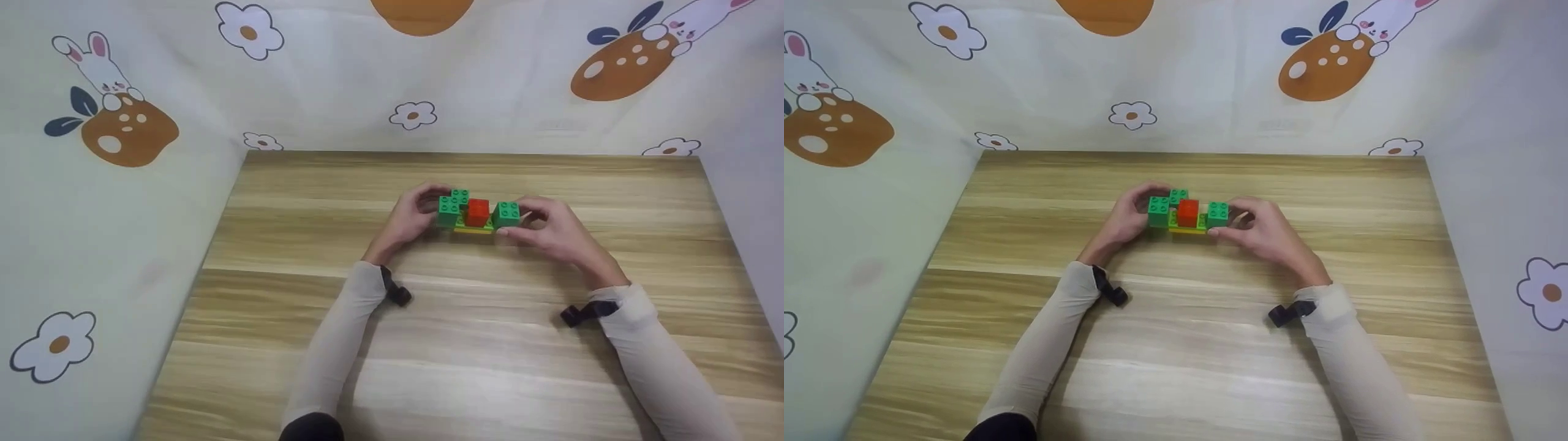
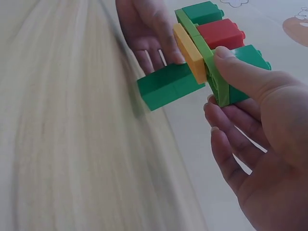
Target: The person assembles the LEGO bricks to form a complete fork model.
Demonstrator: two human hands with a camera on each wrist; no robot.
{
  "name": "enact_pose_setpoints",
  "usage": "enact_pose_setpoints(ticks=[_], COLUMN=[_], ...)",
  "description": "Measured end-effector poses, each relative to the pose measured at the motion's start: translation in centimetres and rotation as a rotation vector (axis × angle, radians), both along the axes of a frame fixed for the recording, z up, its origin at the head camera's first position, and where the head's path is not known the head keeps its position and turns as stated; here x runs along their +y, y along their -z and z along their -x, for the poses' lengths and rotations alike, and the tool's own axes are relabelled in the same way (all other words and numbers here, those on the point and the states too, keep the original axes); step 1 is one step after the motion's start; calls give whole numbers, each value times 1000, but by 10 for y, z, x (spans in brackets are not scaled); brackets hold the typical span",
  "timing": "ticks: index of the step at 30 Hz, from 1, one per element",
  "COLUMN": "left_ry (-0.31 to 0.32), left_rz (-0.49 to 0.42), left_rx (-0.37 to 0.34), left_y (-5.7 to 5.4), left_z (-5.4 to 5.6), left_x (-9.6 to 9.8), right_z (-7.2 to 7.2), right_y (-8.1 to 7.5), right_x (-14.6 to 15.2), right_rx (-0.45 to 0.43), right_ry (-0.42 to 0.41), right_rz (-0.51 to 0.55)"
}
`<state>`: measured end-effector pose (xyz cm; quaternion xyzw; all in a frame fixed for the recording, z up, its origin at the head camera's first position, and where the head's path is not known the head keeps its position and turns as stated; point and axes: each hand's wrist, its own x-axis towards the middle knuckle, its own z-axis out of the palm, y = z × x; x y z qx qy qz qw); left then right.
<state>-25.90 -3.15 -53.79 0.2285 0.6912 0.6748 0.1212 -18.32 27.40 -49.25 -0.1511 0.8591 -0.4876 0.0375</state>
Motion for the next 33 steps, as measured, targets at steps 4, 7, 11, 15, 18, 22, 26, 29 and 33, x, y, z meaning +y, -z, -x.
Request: enact_pose_setpoints(ticks=[4,7,11,15,18,22,26,29,33], left_ry=[0,9,45,38,-8,-55,-91,-118,-135], left_rz=[30,37,27,72,125,162,165,103,-42], left_rx=[11,25,29,21,38,58,53,38,15], left_y=[1,1,1,-1,-1,1,2,-1,-8], left_z=[-5,-10,-17,-27,-33,-36,-37,-37,-36], left_x=[2,4,7,11,15,18,18,17,12], right_z=[-2,-3,-3,-3,-4,-3,-3,-2,-3], right_y=[-6,-10,-11,-12,-14,-15,-15,-14,-12], right_x=[0,0,1,0,0,-1,0,-1,-2], right_rx=[46,67,86,97,102,121,134,136,131], right_ry=[24,37,49,51,50,45,40,34,32], right_rz=[27,41,38,33,41,41,40,50,69])
